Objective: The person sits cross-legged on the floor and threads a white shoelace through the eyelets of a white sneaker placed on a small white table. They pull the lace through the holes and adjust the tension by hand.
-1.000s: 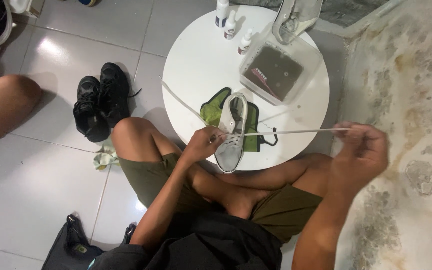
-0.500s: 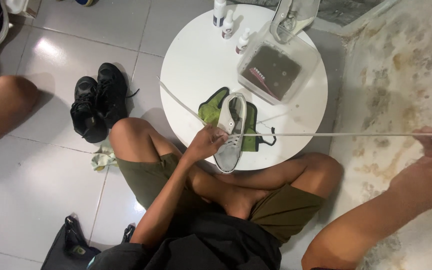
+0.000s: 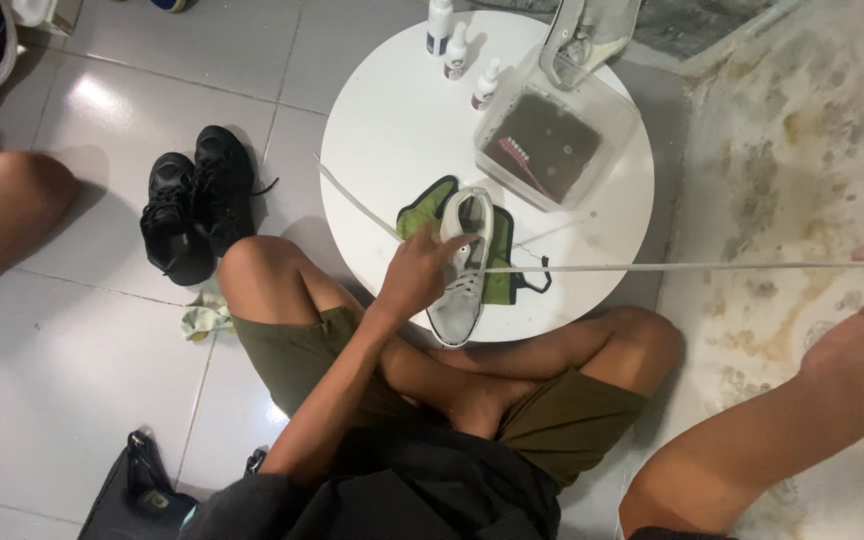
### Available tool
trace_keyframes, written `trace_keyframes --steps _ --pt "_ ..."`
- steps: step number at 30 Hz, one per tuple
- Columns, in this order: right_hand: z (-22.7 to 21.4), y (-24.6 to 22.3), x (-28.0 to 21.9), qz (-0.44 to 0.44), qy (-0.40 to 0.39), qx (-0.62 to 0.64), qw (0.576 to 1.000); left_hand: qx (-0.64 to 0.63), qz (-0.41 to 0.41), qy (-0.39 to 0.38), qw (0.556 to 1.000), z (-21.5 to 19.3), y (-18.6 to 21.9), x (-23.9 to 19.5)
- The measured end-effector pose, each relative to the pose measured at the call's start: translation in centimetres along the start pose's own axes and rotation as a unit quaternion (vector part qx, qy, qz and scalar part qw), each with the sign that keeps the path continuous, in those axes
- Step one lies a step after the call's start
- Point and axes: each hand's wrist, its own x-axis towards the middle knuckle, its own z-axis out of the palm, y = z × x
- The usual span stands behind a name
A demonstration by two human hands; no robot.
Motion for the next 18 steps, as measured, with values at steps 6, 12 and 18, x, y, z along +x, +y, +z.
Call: trace_keyframes --steps 6,12,18 --pt "5.5 -7.2 0.9 0.092 0.119 0.052 0.987 0.131 0.029 -0.069 0.989 -0.9 -0.1 2.7" --pt "9.2 -6.9 -0.6 0.077 0.09 0.066 0.991 -0.062 0.037 -0.093 0.993 -1.7 -2.3 2.5" --pt "17.0 -8.8 -4.7 0.18 -0.156 -0.001 0.971 -0.141 0.007 -0.026 0.99 -2.6 -1.0 1.6"
